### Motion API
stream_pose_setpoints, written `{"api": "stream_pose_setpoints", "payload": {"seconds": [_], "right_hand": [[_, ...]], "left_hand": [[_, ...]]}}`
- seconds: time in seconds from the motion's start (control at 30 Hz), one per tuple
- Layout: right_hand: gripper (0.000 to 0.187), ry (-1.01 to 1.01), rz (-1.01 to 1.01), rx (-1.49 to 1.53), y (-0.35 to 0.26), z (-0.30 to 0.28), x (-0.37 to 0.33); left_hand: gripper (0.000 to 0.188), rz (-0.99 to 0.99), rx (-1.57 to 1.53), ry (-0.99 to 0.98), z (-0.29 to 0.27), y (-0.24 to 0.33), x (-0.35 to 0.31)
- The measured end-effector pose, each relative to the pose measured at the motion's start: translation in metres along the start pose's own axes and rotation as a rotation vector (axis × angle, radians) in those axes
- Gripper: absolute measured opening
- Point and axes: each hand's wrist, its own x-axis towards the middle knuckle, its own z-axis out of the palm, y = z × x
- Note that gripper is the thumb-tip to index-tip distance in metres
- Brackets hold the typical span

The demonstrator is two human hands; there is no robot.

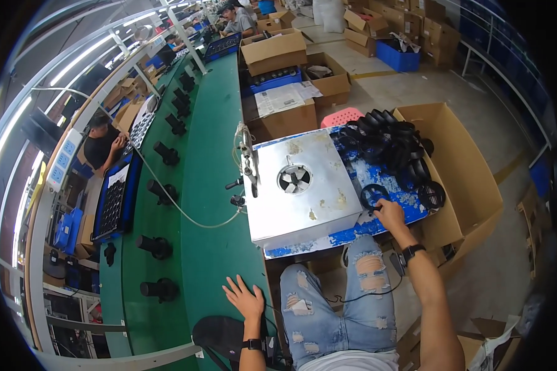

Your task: Assembling optical components using a manual press tool on an assembly line.

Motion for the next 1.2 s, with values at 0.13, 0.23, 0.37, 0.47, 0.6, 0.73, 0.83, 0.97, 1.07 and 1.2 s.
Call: {"api": "stream_pose_setpoints", "payload": {"seconds": [0.13,0.23,0.37,0.47,0.6,0.73,0.83,0.97,1.07,1.2], "right_hand": [[0.019,0.238,-0.145,0.244,-0.018,-0.039,-0.059],[0.018,0.327,-0.23,0.415,-0.071,-0.069,-0.12],[0.018,0.303,-0.452,0.428,-0.137,-0.079,-0.194],[0.021,0.308,-0.625,0.423,-0.165,-0.068,-0.221],[0.018,0.211,-0.642,0.528,-0.178,-0.073,-0.234],[0.028,0.246,-0.564,0.606,-0.159,-0.096,-0.224],[0.039,-0.08,-0.417,0.923,-0.155,-0.089,-0.198],[0.055,-0.681,-0.036,1.504,-0.142,-0.051,-0.199],[0.063,-0.908,0.16,1.707,-0.144,-0.05,-0.205],[0.056,-0.988,0.134,1.747,-0.149,-0.063,-0.203]], "left_hand": [[0.06,0.006,-0.353,0.035,0.0,-0.01,0.006],[0.043,0.112,-0.725,0.109,-0.07,0.06,0.003],[0.053,0.387,-1.306,-0.387,-0.125,0.166,-0.018],[0.052,0.437,-1.479,-0.47,-0.123,0.2,-0.037],[0.029,0.073,-1.837,-0.438,-0.124,0.194,-0.028],[0.044,0.081,-1.698,-0.507,-0.112,0.158,-0.024],[0.049,0.121,-1.759,-0.554,-0.121,0.164,-0.025],[0.037,0.242,-1.814,-0.475,-0.12,0.167,-0.027],[0.034,0.261,-1.73,-0.442,-0.119,0.161,-0.021],[0.04,0.458,-1.729,-0.437,-0.124,0.169,-0.017]]}}
